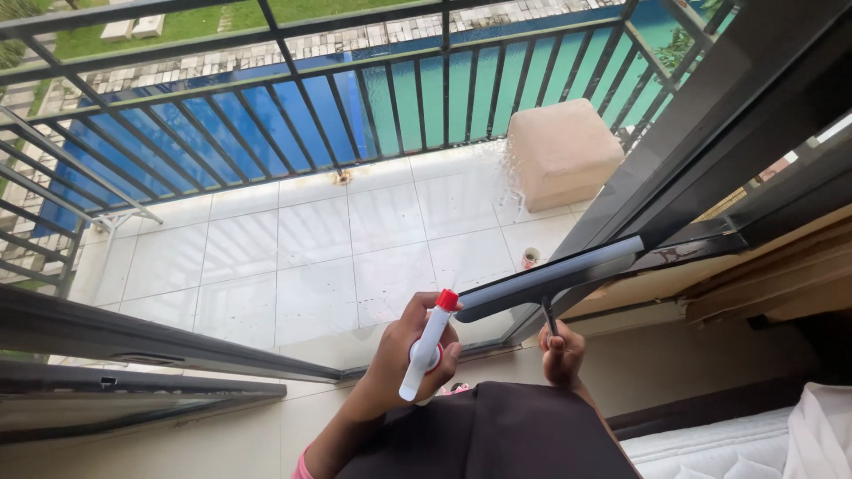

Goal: The person cleans a large glass sliding door using a spray bottle and a squeegee. They spray the glass surface and wipe it with the squeegee in vertical and horizontal strokes to remove the liquid.

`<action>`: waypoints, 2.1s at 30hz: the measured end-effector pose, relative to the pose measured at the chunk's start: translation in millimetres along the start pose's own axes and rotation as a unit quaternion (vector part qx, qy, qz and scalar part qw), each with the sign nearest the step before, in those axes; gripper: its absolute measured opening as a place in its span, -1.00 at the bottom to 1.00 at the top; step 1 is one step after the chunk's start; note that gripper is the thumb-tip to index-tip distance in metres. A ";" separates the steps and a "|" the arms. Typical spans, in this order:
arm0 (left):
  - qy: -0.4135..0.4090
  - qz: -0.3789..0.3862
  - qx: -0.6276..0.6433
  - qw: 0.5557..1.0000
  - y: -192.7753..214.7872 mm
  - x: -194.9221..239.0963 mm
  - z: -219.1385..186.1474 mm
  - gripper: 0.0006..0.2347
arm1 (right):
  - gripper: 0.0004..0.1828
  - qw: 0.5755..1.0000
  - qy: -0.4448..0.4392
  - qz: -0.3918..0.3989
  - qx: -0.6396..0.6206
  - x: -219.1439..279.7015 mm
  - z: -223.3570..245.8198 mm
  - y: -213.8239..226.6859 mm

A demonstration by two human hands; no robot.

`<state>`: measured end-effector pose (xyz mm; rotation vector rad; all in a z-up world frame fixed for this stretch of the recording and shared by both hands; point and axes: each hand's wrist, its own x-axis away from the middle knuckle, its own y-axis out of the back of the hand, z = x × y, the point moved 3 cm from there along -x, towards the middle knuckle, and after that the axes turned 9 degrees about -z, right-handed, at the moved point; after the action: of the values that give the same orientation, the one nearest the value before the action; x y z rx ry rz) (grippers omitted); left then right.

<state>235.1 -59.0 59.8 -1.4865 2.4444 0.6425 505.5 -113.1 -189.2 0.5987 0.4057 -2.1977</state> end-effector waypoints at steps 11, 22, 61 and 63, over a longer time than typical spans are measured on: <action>0.039 0.019 -0.010 0.999 56.1 12.7 17.7 -0.64 | -0.19 0.996 0.020 -0.083 0.000 -10.2 27.7 -28.1; 0.041 0.101 -0.009 0.994 120.1 25.6 46.5 -0.53 | -0.12 0.985 0.019 -0.169 -0.038 -102.3 152.4 -96.9; -0.042 0.044 0.014 0.998 83.5 6.6 37.8 -0.63 | -0.24 0.997 0.032 -0.074 0.005 -51.3 83.5 -65.6; -0.012 0.041 0.002 0.999 74.2 10.6 36.6 -0.62 | -0.27 0.989 0.129 -0.050 0.047 -98.5 124.8 -65.9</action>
<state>163.1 -20.9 42.3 -1.3753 2.4967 0.6665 474.6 -69.1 -25.6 0.9368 0.4767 -2.2504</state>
